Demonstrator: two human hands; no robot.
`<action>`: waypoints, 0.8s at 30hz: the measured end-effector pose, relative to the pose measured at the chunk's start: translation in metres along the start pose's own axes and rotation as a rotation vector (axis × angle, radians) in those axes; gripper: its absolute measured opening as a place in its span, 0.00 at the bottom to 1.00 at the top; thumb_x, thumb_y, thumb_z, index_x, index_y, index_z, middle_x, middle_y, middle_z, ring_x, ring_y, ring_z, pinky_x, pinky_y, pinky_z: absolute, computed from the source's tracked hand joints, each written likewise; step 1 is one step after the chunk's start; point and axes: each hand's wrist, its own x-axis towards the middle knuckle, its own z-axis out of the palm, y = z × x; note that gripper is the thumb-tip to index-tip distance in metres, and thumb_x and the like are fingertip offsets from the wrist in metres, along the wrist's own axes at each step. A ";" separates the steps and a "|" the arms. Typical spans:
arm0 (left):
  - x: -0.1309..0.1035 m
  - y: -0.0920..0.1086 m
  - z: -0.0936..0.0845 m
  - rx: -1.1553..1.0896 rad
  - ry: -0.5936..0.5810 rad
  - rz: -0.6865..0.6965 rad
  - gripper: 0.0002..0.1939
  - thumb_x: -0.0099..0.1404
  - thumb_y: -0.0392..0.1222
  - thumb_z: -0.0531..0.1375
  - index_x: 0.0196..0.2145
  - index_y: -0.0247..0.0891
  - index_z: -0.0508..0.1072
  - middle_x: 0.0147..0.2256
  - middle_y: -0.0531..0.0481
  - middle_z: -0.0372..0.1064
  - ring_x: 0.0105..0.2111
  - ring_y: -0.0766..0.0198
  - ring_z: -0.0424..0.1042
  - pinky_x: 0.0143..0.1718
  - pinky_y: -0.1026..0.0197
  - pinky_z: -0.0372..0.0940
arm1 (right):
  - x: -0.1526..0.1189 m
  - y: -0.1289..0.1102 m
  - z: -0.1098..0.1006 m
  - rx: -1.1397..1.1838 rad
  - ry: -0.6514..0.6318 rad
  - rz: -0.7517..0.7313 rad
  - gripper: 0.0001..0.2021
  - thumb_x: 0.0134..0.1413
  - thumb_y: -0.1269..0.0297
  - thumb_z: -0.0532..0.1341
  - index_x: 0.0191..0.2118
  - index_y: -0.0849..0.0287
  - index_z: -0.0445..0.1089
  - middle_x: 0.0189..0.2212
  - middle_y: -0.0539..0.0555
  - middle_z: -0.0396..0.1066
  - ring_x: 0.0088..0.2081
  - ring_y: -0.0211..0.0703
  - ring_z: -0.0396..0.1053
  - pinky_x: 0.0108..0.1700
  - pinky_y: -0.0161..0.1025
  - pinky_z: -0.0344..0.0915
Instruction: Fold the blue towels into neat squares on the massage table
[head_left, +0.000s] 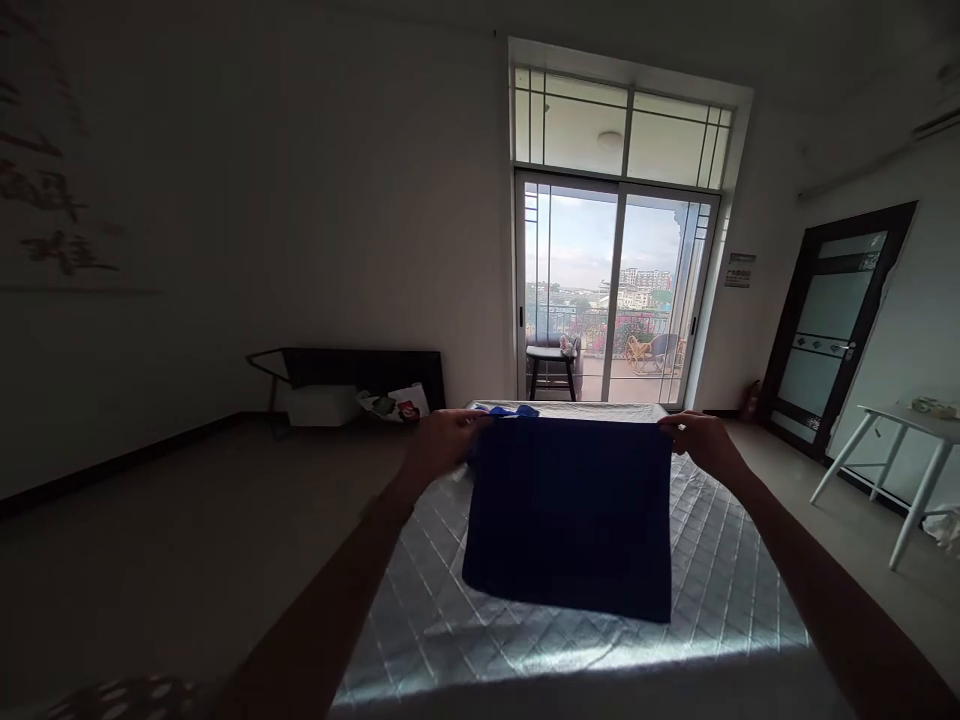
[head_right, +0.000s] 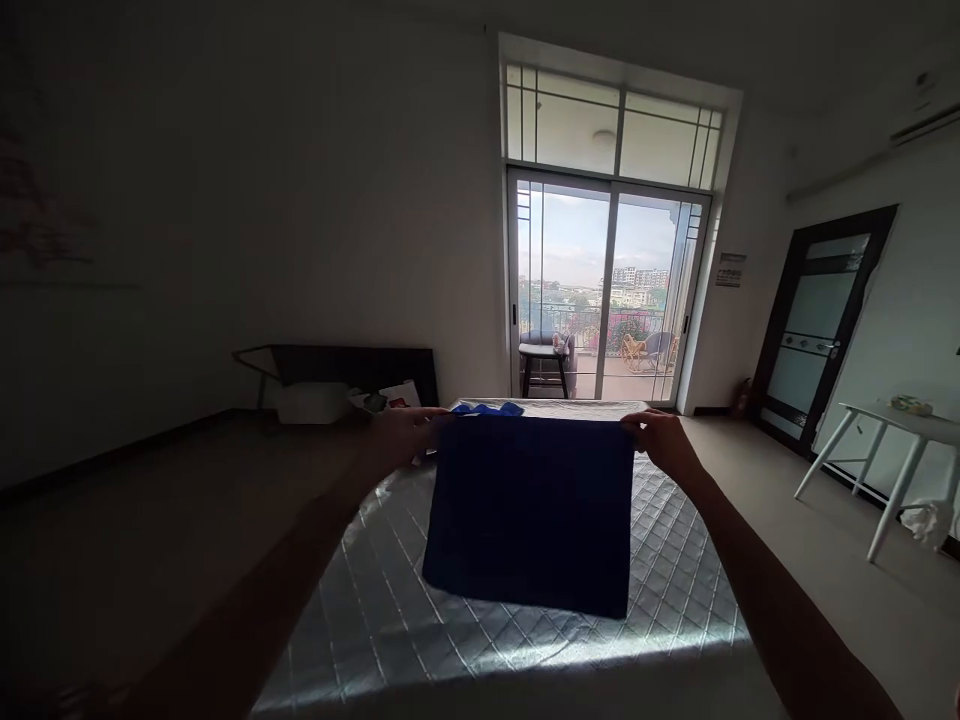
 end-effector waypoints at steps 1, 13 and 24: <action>0.002 0.002 0.002 -0.073 0.009 -0.022 0.18 0.60 0.50 0.62 0.41 0.36 0.82 0.23 0.51 0.77 0.26 0.59 0.76 0.23 0.65 0.63 | 0.004 0.000 0.000 0.008 0.021 0.022 0.15 0.61 0.53 0.60 0.36 0.58 0.79 0.31 0.52 0.77 0.22 0.36 0.72 0.30 0.37 0.73; -0.119 -0.120 0.082 -0.439 -0.291 -0.323 0.24 0.52 0.62 0.62 0.29 0.36 0.78 0.27 0.45 0.79 0.32 0.52 0.79 0.35 0.56 0.72 | -0.151 0.054 0.079 0.117 -0.189 0.241 0.15 0.59 0.53 0.58 0.34 0.54 0.80 0.38 0.57 0.79 0.35 0.46 0.77 0.39 0.42 0.74; -0.157 -0.130 0.096 0.143 -0.402 -0.286 0.15 0.61 0.43 0.54 0.41 0.42 0.77 0.27 0.54 0.78 0.33 0.59 0.78 0.34 0.64 0.63 | -0.199 0.072 0.099 0.006 -0.456 0.340 0.22 0.51 0.74 0.52 0.44 0.53 0.79 0.47 0.57 0.76 0.47 0.45 0.76 0.50 0.38 0.70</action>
